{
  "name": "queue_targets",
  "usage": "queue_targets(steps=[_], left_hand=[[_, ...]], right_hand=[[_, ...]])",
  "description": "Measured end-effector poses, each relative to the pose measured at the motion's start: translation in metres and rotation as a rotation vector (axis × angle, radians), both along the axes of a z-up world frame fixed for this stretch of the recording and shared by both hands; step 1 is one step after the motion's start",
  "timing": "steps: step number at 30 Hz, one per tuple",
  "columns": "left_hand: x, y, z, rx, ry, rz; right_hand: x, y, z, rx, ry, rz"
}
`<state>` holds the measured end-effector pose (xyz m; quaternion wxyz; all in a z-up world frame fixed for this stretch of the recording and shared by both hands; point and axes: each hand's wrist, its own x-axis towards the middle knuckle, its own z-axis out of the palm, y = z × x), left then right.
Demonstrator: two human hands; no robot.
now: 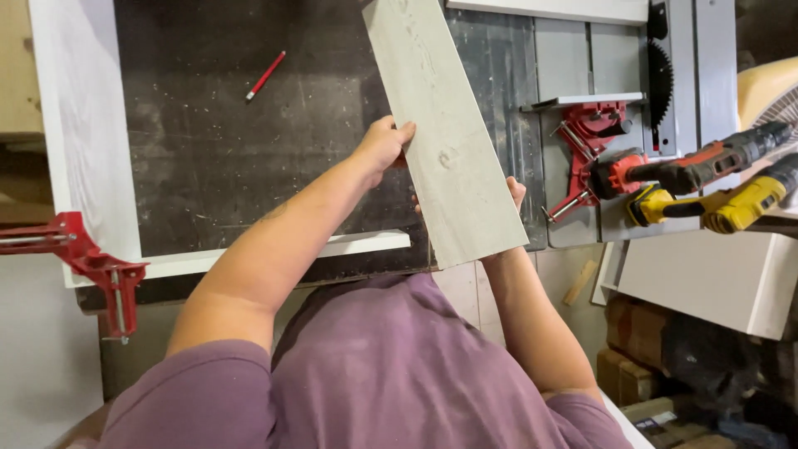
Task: Assembling a rectangular wooden frame by positioning panels and securing the corners with specialized woodworking clamps.
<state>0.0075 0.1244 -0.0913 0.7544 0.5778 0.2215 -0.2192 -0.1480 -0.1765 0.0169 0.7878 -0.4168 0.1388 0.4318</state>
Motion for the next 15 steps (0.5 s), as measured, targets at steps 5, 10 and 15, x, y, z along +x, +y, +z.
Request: queue_targets(steps=[5,10,15], left_hand=[[-0.008,0.001,0.016,0.025,0.006,-0.01],[-0.011,0.001,0.02,0.05,0.013,-0.042],[-0.02,0.016,0.072,0.903,-0.551,-0.347]], right_hand=[[0.037,0.018,0.013,0.074,-0.008,0.08],[0.056,0.021,0.015,0.147,0.014,0.153],[0.069,0.015,0.016,0.219,0.035,0.197]])
